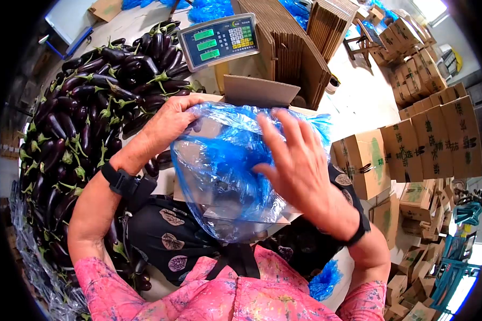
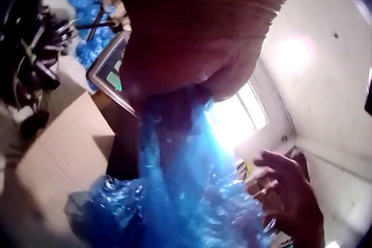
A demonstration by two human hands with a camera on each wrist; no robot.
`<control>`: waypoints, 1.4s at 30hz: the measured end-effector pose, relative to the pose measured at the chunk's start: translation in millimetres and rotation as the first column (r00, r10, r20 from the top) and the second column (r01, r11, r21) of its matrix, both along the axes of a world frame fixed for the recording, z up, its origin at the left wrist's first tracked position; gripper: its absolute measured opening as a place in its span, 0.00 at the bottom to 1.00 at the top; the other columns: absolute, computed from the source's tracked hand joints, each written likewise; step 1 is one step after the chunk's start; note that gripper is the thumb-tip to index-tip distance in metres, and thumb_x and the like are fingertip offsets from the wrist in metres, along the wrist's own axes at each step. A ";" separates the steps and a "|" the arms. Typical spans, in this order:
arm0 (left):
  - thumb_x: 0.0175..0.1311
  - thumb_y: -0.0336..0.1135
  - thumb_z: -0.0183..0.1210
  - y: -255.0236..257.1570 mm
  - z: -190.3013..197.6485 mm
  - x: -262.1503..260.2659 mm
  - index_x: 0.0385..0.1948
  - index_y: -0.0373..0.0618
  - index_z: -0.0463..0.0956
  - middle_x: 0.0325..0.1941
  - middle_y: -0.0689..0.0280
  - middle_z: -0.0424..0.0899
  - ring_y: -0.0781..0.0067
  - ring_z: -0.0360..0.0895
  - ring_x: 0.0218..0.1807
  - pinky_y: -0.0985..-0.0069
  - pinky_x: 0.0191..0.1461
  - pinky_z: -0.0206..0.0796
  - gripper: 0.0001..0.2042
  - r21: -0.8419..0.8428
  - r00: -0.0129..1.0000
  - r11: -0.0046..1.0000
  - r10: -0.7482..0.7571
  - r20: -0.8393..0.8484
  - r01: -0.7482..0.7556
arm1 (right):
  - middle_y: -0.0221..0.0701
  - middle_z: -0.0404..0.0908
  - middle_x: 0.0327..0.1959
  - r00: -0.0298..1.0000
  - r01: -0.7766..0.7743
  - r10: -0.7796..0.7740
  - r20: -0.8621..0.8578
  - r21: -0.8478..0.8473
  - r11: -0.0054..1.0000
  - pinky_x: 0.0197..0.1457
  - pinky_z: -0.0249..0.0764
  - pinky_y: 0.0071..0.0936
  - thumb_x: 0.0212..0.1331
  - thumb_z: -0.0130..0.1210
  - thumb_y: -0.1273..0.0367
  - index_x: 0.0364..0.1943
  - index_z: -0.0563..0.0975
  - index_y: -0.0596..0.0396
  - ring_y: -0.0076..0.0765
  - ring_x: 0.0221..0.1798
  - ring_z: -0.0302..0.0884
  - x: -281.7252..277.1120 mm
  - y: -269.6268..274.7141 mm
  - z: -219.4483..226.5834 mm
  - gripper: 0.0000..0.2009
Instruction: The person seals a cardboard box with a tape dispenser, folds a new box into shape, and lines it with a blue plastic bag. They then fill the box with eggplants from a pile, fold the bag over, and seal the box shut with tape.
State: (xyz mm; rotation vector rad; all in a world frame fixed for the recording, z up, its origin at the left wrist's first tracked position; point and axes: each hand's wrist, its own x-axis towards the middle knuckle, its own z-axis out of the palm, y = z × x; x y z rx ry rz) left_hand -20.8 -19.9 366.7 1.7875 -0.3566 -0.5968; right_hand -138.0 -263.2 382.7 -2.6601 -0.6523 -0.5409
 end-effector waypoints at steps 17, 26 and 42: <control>0.68 0.37 0.58 85.7 -45.7 58.3 0.36 0.40 0.80 0.27 0.76 0.76 0.86 0.68 0.29 0.83 0.35 0.62 0.09 0.068 0.963 0.982 0.161 0.214 -0.179 | 0.23 0.71 0.28 0.831 0.399 0.046 -0.554 0.652 0.645 0.31 0.65 0.17 0.75 0.50 0.66 0.40 0.74 0.58 0.15 0.28 0.64 104.7 -73.1 -11.8 0.09; 0.68 0.35 0.59 47.8 -147.8 157.4 0.36 0.40 0.80 0.26 0.74 0.78 0.86 0.70 0.29 0.82 0.35 0.63 0.08 0.048 0.923 0.960 0.251 0.290 -0.276 | 0.34 0.81 0.26 0.908 0.344 -0.222 -0.356 0.328 0.880 0.38 0.73 0.25 0.66 0.58 0.68 0.38 0.80 0.61 0.22 0.31 0.74 214.9 -117.2 -77.0 0.08; 0.64 0.36 0.60 117.1 -240.7 43.3 0.56 0.41 0.75 0.47 0.61 0.83 0.71 0.80 0.43 0.72 0.48 0.74 0.20 0.443 0.954 0.844 0.265 0.143 -0.301 | 0.43 0.83 0.34 0.820 0.456 -0.430 -0.378 -0.023 0.890 0.43 0.76 0.37 0.64 0.56 0.68 0.37 0.80 0.61 0.44 0.37 0.83 121.3 -211.8 -126.8 0.09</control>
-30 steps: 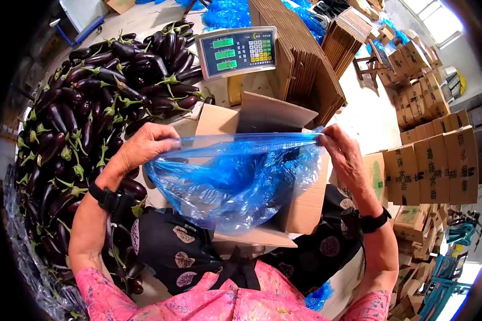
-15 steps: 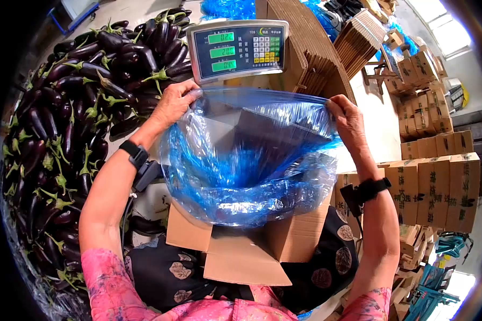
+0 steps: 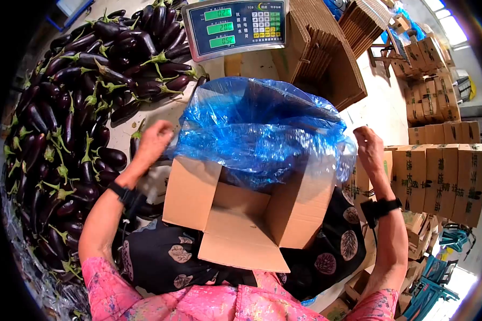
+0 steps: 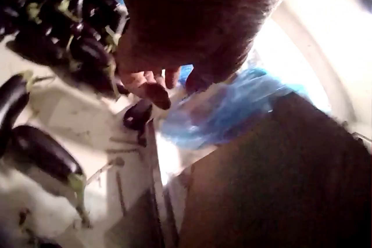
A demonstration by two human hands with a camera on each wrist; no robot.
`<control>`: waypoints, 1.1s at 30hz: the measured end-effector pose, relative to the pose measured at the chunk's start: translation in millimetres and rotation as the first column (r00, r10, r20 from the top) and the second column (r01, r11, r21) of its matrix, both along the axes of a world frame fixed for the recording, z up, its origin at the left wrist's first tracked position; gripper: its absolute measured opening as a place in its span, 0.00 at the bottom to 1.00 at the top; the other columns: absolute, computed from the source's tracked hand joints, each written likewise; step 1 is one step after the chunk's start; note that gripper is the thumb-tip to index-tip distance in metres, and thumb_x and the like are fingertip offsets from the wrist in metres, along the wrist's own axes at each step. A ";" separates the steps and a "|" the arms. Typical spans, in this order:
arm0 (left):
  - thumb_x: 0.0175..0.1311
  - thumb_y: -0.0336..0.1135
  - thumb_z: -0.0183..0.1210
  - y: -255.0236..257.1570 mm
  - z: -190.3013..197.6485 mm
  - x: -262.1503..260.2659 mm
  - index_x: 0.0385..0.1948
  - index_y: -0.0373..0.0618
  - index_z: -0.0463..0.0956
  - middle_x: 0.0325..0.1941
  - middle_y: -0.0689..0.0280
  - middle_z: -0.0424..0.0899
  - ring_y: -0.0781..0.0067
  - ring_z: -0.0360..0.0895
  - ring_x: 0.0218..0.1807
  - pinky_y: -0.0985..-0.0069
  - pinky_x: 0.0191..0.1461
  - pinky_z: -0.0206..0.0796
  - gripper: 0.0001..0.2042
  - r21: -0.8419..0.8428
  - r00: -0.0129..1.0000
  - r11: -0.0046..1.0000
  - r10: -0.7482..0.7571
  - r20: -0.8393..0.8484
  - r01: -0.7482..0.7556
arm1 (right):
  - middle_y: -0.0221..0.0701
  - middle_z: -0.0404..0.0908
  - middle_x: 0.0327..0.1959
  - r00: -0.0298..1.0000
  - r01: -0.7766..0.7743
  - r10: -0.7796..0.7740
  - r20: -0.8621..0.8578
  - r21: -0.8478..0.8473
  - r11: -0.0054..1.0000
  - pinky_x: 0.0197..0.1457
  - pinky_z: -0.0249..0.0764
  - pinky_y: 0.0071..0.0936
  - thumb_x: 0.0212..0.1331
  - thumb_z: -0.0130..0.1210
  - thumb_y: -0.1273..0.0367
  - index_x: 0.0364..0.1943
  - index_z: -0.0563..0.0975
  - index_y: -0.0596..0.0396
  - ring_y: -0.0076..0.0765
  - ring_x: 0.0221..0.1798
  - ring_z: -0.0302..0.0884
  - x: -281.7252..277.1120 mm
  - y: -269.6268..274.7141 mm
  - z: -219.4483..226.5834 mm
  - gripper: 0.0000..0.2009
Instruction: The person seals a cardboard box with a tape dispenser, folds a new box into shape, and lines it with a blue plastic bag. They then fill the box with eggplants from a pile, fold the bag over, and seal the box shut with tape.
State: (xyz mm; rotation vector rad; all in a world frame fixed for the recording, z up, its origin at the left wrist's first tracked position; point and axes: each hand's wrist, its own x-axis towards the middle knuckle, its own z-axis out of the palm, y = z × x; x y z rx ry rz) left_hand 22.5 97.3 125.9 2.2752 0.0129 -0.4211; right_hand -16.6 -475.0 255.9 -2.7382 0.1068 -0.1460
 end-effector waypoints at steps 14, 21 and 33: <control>0.58 0.28 0.65 -130.4 160.4 -41.6 0.35 0.42 0.80 0.33 0.62 0.79 0.57 0.77 0.39 0.65 0.46 0.69 0.06 -0.007 0.575 0.788 -0.443 0.688 0.615 | 0.40 0.70 0.49 0.856 -0.503 0.514 -0.062 -0.336 0.796 0.54 0.69 0.43 0.31 0.79 0.59 0.53 0.72 0.54 0.48 0.54 0.69 -56.0 117.9 44.7 0.39; 0.64 0.28 0.61 -108.0 253.2 -79.2 0.35 0.38 0.75 0.30 0.54 0.77 0.49 0.77 0.34 0.62 0.39 0.68 0.05 -0.130 0.675 0.716 -0.559 0.481 0.685 | 0.38 0.73 0.41 0.765 -0.556 0.639 0.073 -0.425 0.714 0.50 0.70 0.40 0.52 0.53 0.78 0.42 0.75 0.55 0.45 0.48 0.74 -67.6 145.9 47.8 0.11; 0.65 0.34 0.59 -39.2 257.3 -145.1 0.36 0.41 0.74 0.31 0.54 0.79 0.45 0.78 0.39 0.57 0.41 0.68 0.07 -0.083 0.350 0.382 -0.900 -0.259 0.921 | 0.32 0.72 0.30 0.698 -0.709 0.670 -0.253 -0.116 0.696 0.42 0.69 0.37 0.48 0.57 0.74 0.36 0.74 0.50 0.40 0.38 0.75 -221.5 156.2 119.5 0.09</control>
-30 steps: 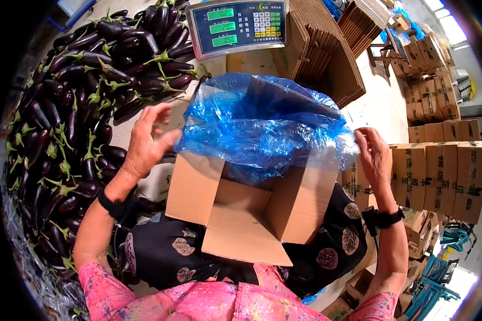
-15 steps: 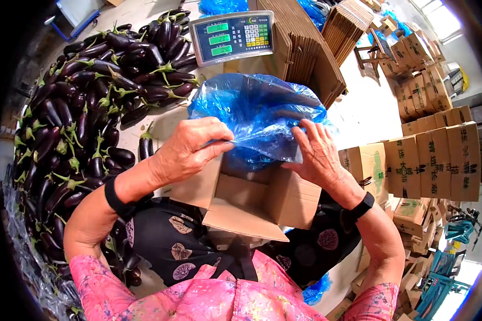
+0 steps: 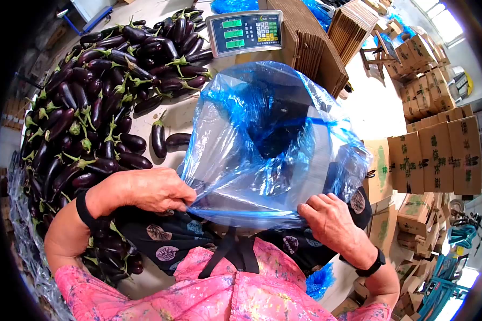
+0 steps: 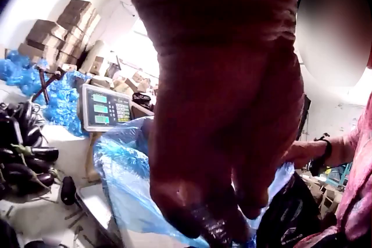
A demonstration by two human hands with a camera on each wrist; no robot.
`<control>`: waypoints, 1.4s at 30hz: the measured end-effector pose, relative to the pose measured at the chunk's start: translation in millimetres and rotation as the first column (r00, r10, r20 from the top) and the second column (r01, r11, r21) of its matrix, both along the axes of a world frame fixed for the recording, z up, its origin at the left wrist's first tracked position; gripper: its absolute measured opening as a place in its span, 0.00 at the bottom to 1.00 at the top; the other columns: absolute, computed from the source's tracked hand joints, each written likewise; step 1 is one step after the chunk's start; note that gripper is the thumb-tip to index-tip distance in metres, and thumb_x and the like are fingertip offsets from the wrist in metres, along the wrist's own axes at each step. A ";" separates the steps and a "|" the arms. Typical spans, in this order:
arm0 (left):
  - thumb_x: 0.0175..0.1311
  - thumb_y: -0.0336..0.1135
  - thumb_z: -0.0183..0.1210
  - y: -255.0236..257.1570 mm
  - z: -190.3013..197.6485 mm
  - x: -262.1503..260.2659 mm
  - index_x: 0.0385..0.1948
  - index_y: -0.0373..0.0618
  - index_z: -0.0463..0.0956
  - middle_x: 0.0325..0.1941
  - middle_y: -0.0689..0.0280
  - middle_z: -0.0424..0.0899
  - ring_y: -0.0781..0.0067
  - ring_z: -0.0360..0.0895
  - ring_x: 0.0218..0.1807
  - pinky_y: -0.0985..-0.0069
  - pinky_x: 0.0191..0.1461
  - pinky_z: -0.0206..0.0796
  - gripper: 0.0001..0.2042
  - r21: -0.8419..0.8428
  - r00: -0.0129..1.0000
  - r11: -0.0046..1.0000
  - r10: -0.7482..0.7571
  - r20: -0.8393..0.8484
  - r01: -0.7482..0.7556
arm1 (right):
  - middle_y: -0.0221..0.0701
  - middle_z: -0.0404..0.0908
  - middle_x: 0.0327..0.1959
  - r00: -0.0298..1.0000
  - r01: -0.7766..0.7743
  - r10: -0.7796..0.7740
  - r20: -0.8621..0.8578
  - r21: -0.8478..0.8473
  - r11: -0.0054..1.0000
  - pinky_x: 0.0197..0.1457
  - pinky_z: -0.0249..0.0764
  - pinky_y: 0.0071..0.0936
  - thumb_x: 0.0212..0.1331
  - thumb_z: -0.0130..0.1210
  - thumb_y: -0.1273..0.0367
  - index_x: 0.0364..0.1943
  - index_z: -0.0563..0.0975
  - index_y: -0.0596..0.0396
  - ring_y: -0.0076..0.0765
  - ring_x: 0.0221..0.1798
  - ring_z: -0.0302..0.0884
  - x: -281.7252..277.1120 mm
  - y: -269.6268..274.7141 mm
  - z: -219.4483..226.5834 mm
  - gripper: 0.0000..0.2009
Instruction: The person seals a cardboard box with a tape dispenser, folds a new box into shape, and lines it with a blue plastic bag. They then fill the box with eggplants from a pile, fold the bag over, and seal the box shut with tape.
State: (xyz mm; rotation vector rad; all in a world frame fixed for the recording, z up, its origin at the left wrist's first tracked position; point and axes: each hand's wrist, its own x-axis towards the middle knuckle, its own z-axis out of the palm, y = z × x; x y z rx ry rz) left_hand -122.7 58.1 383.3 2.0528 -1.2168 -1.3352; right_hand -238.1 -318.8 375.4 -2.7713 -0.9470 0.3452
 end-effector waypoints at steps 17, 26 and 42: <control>0.52 0.34 0.66 26.7 -44.3 61.2 0.35 0.44 0.85 0.33 0.57 0.87 0.52 0.83 0.39 0.62 0.44 0.73 0.09 0.352 0.992 0.935 -0.074 0.099 0.035 | 0.31 0.75 0.33 0.978 -0.098 0.112 -0.177 0.086 0.991 0.40 0.68 0.33 0.53 0.54 0.69 0.39 0.77 0.54 0.35 0.38 0.75 -76.2 65.5 -41.7 0.10; 0.55 0.35 0.61 29.0 -102.9 102.2 0.47 0.42 0.81 0.36 0.64 0.86 0.71 0.83 0.37 0.73 0.40 0.73 0.17 0.252 0.792 0.788 0.600 -0.113 -0.561 | 0.43 0.80 0.37 0.939 0.303 -0.251 -0.235 0.225 0.926 0.38 0.77 0.42 0.51 0.57 0.71 0.46 0.77 0.57 0.53 0.37 0.80 -85.4 69.8 -154.9 0.16; 0.55 0.34 0.69 7.5 -175.3 50.1 0.63 0.38 0.69 0.50 0.69 0.81 0.79 0.78 0.48 0.80 0.50 0.71 0.31 0.221 0.318 0.682 0.570 -0.758 -0.697 | 0.58 0.62 0.70 0.427 0.904 -0.835 -0.348 0.175 0.389 0.73 0.61 0.41 0.73 0.44 0.64 0.71 0.61 0.58 0.59 0.72 0.63 49.3 -47.3 -141.4 0.25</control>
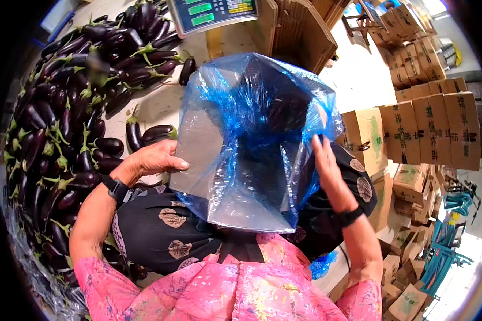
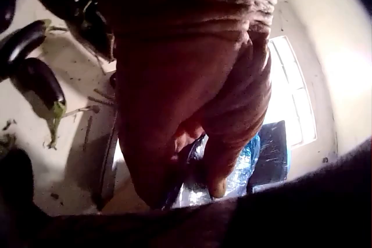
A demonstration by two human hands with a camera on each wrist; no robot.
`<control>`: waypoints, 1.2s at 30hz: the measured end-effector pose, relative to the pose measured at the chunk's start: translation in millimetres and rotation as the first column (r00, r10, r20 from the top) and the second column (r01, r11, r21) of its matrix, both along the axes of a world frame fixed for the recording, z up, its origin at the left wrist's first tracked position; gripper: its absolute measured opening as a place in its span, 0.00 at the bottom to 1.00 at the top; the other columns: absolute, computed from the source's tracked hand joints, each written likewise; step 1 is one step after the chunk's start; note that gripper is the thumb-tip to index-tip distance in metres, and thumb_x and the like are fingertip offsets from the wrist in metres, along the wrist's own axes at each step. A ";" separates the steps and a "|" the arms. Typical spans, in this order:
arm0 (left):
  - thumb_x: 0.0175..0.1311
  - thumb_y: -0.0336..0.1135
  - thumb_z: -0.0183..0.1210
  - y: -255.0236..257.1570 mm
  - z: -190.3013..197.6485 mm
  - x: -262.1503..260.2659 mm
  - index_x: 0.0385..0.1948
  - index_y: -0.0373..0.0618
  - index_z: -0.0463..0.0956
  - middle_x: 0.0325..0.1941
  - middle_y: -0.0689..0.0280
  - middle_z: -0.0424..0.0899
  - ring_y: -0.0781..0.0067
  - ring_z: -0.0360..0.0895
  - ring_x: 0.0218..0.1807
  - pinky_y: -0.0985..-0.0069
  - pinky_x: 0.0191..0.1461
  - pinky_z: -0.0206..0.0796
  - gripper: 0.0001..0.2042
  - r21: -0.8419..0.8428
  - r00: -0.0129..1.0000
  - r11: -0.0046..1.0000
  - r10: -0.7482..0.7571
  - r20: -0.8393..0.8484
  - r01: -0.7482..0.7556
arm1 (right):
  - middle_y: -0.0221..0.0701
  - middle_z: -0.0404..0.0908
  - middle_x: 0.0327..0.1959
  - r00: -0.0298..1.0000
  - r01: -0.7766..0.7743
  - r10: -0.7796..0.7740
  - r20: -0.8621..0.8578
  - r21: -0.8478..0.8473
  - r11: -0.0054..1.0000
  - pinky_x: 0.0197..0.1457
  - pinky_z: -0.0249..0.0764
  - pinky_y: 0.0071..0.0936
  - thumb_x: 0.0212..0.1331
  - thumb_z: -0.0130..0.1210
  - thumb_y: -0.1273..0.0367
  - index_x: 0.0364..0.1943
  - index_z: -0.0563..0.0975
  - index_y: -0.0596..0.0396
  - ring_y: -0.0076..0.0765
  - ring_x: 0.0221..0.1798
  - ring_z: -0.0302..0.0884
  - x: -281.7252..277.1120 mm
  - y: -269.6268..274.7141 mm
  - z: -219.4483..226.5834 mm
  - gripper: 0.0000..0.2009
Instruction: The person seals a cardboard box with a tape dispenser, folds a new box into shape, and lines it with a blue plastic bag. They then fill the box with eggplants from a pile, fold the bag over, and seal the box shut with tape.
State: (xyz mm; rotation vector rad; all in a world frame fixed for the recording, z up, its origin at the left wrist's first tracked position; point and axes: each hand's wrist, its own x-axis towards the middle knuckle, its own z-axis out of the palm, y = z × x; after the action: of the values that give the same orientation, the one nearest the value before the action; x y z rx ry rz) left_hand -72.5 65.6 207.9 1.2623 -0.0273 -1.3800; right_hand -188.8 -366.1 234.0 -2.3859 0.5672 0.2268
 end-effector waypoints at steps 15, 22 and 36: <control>0.59 0.46 0.68 18.0 -5.4 -22.7 0.37 0.31 0.78 0.27 0.67 0.78 0.78 0.75 0.28 0.76 0.32 0.71 0.21 0.196 0.947 0.944 -0.294 0.133 0.265 | 0.51 0.85 0.37 0.774 -0.482 0.628 0.079 -0.569 0.666 0.46 0.78 0.48 0.64 0.43 0.69 0.33 0.83 0.61 0.59 0.42 0.83 184.7 -90.7 -142.9 0.15; 0.60 0.42 0.66 -13.1 40.0 27.1 0.59 0.40 0.71 0.58 0.55 0.75 0.60 0.76 0.58 0.66 0.58 0.72 0.27 0.078 0.253 0.821 0.082 0.964 -0.565 | 0.50 0.85 0.40 0.849 -0.400 0.508 0.146 -0.451 0.798 0.46 0.79 0.46 0.66 0.43 0.65 0.38 0.83 0.58 0.56 0.44 0.84 185.3 -80.3 -118.0 0.16; 0.71 0.35 0.57 -92.8 59.5 130.6 0.37 0.44 0.81 0.33 0.75 0.82 0.86 0.74 0.37 0.81 0.46 0.69 0.07 -0.352 0.522 0.880 0.473 0.709 -0.320 | 0.28 0.83 0.37 0.915 0.028 -0.350 0.202 0.831 0.555 0.50 0.75 0.29 0.69 0.49 0.67 0.41 0.78 0.54 0.29 0.41 0.79 208.4 -71.0 29.8 0.08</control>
State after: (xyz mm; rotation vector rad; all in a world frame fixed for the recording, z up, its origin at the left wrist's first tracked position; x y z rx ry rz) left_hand 58.1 -27.2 267.4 1.5133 -0.4361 -0.3214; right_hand 19.6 -437.1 263.8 -1.3707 0.4131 -0.0473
